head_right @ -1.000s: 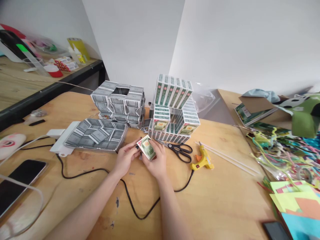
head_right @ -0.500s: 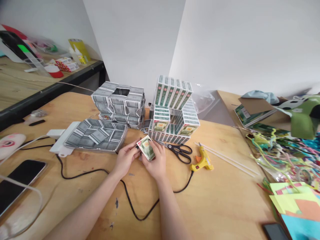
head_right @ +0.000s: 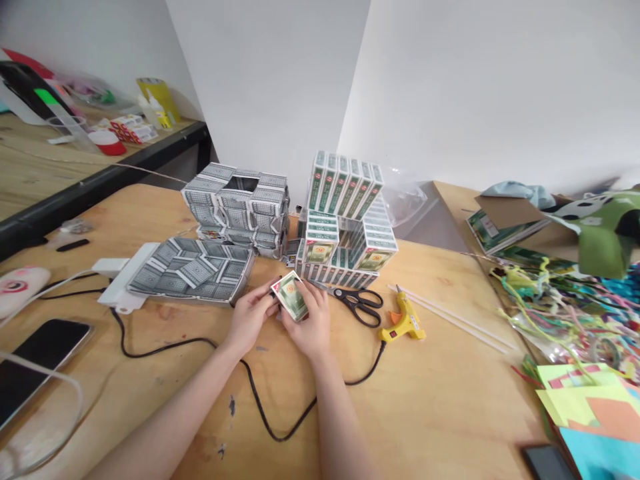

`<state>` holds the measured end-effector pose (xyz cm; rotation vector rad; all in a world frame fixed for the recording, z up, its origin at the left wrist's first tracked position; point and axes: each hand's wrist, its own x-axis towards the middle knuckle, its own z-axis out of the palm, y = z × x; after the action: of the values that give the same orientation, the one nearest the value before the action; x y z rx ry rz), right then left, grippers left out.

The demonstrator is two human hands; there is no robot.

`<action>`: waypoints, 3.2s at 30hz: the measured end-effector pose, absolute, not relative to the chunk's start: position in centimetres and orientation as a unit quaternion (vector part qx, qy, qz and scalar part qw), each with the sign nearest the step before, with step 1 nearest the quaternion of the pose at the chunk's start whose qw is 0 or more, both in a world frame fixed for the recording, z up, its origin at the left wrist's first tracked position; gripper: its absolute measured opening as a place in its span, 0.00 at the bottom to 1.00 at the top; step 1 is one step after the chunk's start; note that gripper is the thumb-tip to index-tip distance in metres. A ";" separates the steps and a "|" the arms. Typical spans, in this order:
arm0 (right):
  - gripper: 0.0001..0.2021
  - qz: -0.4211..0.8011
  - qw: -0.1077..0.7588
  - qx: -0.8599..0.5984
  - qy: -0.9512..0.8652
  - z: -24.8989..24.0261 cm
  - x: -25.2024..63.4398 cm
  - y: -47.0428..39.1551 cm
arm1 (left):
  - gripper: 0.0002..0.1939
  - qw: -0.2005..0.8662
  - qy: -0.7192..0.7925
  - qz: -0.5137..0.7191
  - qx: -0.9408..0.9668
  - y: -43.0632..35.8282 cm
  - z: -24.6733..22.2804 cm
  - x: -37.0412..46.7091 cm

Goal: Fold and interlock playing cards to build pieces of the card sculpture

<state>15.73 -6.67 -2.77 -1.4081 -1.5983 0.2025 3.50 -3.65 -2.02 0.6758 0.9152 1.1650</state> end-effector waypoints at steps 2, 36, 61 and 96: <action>0.24 0.087 0.480 -0.576 -0.656 -2.7 15.7 -6.7 | 0.23 0.680 0.412 0.524 0.304 -3.6 -2.2 3.4; 0.16 0.549 0.675 -0.479 -0.118 -1.9 16.3 -6.3 | 0.04 0.735 0.319 0.555 0.226 -3.6 -1.2 3.1; 0.09 0.594 0.637 -0.451 -0.195 -1.4 16.3 -6.8 | 0.08 0.580 0.417 0.554 0.429 -4.1 -1.1 3.0; 0.15 0.535 0.703 -0.444 -0.152 -1.7 16.8 -6.1 | 0.08 0.713 0.329 0.493 0.374 -4.1 -2.2 3.0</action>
<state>16.77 -6.12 -1.74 -0.9879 -0.3382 1.1900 3.00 -4.08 -2.16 0.8288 0.7283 1.0925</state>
